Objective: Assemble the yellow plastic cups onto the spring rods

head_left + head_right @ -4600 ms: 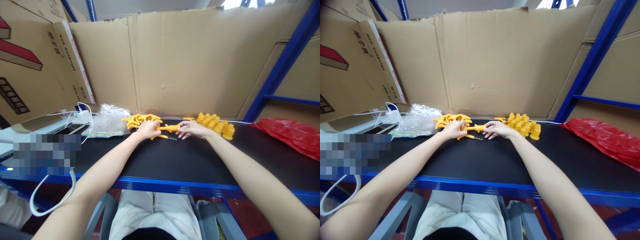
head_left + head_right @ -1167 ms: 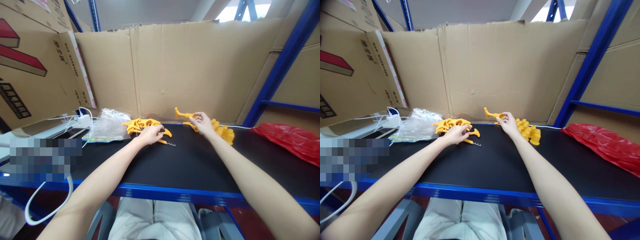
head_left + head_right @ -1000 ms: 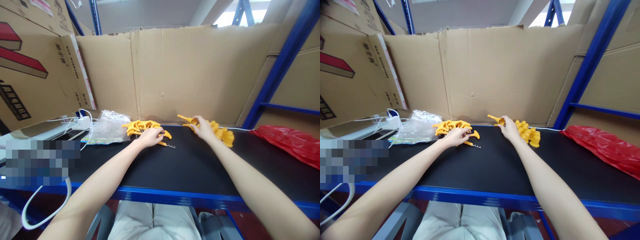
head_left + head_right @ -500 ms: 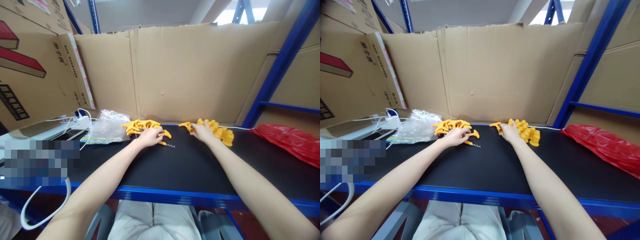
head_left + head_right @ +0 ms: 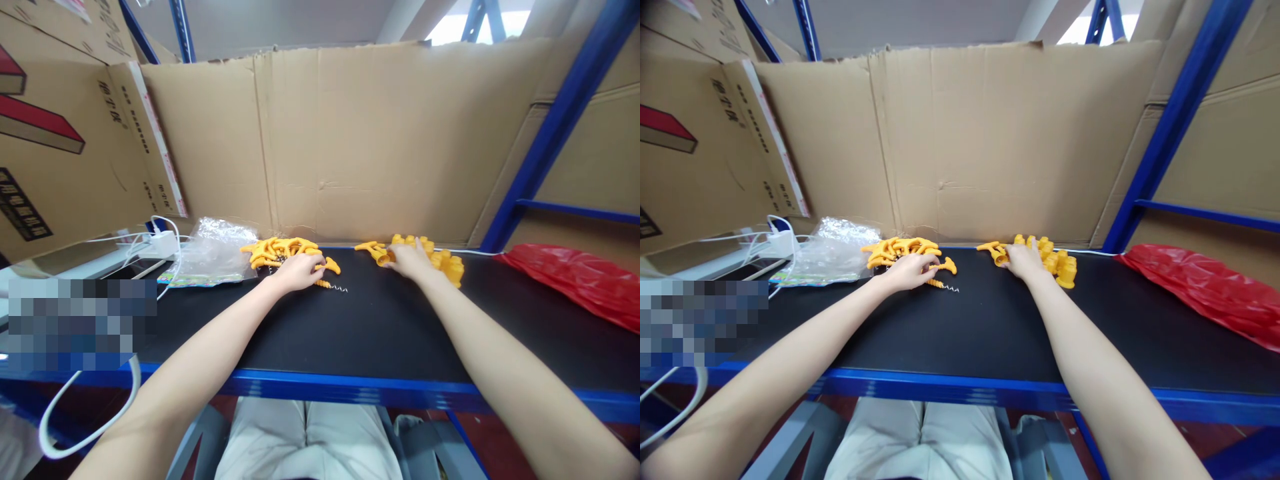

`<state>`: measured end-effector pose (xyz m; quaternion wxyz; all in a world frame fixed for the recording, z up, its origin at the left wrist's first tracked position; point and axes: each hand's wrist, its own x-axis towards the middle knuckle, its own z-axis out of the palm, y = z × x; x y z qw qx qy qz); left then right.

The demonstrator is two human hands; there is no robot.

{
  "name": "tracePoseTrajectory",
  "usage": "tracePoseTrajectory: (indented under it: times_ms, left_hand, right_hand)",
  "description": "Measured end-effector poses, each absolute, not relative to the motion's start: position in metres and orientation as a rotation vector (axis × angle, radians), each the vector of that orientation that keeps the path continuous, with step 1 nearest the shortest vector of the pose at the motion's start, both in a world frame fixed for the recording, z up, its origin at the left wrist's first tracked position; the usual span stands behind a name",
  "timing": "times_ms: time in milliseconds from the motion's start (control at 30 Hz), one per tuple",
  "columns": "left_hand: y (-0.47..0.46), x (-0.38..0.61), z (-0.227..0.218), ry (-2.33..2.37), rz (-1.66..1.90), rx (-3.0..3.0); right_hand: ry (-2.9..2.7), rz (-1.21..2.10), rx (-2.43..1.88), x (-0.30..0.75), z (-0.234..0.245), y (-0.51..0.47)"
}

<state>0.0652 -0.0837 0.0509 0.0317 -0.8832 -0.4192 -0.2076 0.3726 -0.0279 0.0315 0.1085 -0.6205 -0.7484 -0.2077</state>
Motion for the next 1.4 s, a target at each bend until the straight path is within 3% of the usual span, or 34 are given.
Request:
tracePoseTrajectory:
  times_ms: [500, 800, 1400]
  left_hand:
    - [-0.084, 0.065, 0.051, -1.265, -0.644, -2.728]
    - [-0.084, 0.066, 0.051, -1.290, -0.632, -2.717]
    - [-0.083, 0.066, 0.050, -1.261, -0.672, -2.741]
  right_hand:
    - [-2.156, -0.787, -1.799, 0.361, 0.026, -0.030]
    - [-2.182, -0.602, -1.671, 0.363, 0.021, -0.025]
    - [-2.096, -0.648, -1.691, 0.356, 0.010, -0.023]
